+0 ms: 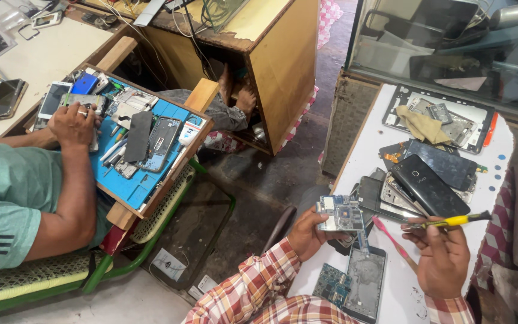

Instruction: The person uses a screwdriver and a pink plastic spudger to work on a mobile phone motherboard. They pry at connectors and adjust components on the board while seated at a cluttered workbench.

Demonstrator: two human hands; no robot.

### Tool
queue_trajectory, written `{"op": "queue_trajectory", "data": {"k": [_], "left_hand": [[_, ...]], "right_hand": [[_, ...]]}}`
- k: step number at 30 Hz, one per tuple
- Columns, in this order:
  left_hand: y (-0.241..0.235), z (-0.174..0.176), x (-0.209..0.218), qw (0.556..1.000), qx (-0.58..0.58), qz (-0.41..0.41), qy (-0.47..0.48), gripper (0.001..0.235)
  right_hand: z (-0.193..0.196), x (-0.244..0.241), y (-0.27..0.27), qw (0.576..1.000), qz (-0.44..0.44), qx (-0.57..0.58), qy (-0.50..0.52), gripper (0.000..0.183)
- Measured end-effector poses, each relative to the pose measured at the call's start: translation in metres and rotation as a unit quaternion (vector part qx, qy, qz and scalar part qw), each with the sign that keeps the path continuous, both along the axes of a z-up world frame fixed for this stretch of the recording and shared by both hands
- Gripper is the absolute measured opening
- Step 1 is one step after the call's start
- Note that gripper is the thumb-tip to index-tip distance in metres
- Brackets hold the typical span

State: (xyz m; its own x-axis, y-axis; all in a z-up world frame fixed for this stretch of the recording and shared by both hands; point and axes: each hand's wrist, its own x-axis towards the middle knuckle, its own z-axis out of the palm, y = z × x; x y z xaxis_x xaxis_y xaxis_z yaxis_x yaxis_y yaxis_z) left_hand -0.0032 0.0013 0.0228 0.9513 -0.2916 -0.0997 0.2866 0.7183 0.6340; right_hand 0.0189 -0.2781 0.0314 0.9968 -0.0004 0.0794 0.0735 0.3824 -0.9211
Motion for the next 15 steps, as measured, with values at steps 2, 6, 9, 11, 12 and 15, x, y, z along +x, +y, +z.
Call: {"op": "queue_trajectory", "data": {"k": [2, 6, 9, 11, 12, 15], "left_hand": [[0.000, 0.003, 0.000, 1.000, -0.006, 0.004, 0.019, 0.051], [-0.003, 0.008, -0.002, 0.999, -0.028, 0.012, 0.022, 0.052], [-0.008, 0.014, -0.007, 0.998, -0.050, 0.004, 0.027, 0.052], [-0.011, 0.018, -0.008, 0.999, -0.050, -0.011, 0.012, 0.052], [-0.013, 0.019, -0.009, 0.998, -0.055, -0.019, 0.026, 0.052], [-0.021, 0.017, -0.014, 0.994, -0.078, -0.050, 0.058, 0.053]], "right_hand": [[-0.006, -0.004, -0.003, 0.997, 0.006, 0.080, 0.020, 0.022], [-0.023, -0.021, 0.001, 0.992, 0.010, 0.118, 0.053, 0.022], [-0.034, -0.029, 0.006, 0.992, 0.016, 0.116, 0.053, 0.024], [-0.038, -0.029, 0.009, 0.992, 0.023, 0.117, 0.048, 0.024], [-0.040, -0.029, 0.011, 0.991, 0.027, 0.121, 0.047, 0.023], [-0.042, -0.029, 0.014, 0.990, 0.049, 0.126, 0.043, 0.022]]}}
